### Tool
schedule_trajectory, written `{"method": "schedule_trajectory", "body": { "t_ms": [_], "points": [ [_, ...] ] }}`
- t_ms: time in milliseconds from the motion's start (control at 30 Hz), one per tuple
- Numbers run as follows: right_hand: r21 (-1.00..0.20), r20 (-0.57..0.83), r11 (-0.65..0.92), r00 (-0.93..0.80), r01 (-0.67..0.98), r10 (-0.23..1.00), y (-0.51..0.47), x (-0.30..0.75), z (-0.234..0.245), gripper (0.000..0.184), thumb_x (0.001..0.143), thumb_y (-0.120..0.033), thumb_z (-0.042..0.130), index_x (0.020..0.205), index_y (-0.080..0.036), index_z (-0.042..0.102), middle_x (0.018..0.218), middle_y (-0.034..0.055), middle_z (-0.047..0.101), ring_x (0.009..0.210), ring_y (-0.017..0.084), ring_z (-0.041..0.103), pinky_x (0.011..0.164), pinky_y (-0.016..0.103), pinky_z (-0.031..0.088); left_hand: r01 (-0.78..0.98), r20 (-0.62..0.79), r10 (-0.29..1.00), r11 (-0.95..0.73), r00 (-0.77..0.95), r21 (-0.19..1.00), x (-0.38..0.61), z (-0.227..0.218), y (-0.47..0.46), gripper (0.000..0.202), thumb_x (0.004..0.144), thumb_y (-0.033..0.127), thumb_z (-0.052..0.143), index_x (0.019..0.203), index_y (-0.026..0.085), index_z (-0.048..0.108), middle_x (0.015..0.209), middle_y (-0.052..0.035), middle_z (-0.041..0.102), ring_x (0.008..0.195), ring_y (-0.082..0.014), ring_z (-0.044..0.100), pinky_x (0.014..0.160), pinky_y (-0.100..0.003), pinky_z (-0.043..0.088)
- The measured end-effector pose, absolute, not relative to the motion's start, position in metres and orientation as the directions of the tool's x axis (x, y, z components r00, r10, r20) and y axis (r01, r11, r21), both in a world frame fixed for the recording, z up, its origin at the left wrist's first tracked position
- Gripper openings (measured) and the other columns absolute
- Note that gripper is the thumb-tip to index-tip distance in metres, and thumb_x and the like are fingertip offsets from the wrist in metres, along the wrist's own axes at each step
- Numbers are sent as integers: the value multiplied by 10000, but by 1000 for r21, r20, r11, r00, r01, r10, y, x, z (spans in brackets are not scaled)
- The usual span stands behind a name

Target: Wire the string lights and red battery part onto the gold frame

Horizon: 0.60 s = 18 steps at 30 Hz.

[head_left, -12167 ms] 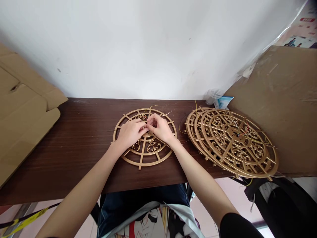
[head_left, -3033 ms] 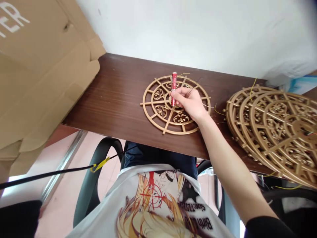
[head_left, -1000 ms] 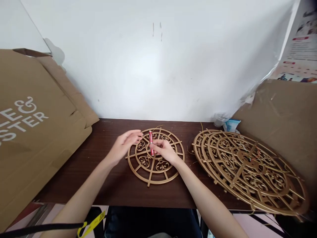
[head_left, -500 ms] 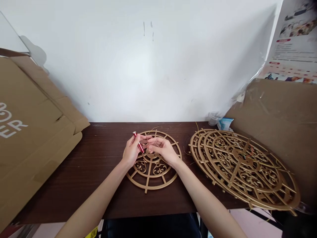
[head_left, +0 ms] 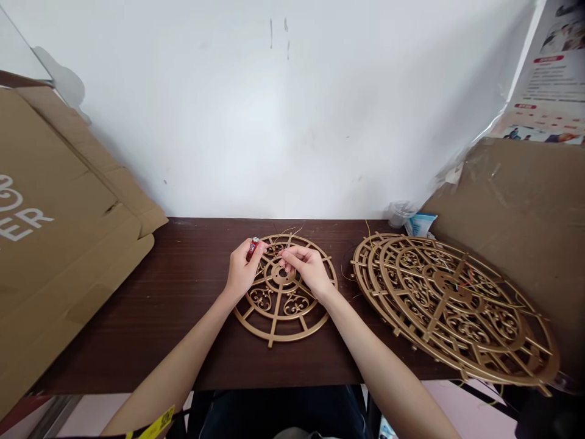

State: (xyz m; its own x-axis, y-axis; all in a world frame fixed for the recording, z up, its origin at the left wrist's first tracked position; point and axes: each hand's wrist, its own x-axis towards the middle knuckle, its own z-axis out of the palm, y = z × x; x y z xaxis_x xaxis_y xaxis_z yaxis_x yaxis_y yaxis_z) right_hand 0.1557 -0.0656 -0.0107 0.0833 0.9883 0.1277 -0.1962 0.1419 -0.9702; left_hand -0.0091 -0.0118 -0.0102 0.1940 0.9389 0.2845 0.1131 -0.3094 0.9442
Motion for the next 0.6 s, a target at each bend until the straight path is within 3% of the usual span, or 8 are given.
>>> {"method": "schedule_trajectory", "body": {
  "t_ms": [100,233,433,600],
  "points": [
    [-977,112,120,55,-178,992,-66,152,-13,303,725,-462,743,778,-166,709,670,22,672,517,89,512,472,211,392,128,272,914,-321,301,938,-6,-8,-15,337,844,467,599,921,161,717,631,-5,610,463,-81,446,442,-204,344],
    [-980,135,133,-2,-145,991,-66,150,-15,293,753,-467,719,781,-176,717,677,23,674,531,99,520,492,222,405,71,186,890,-235,416,969,-1,-3,-23,333,807,416,652,980,140,724,526,20,538,431,-77,399,416,-204,319],
    [-986,147,146,-9,-81,989,-65,153,-18,313,752,-476,714,699,-167,698,653,21,671,512,94,503,503,226,408,44,176,896,-212,407,976,2,-1,-25,301,756,392,702,922,146,755,425,54,423,396,-68,346,386,-198,293],
    [-988,117,115,-7,-100,993,-63,152,-20,307,729,-473,727,711,-167,707,655,21,675,512,93,506,506,226,409,42,160,902,-193,401,980,1,-3,-23,293,737,403,720,885,153,762,449,40,470,397,-71,360,395,-206,299]
  ]
}}
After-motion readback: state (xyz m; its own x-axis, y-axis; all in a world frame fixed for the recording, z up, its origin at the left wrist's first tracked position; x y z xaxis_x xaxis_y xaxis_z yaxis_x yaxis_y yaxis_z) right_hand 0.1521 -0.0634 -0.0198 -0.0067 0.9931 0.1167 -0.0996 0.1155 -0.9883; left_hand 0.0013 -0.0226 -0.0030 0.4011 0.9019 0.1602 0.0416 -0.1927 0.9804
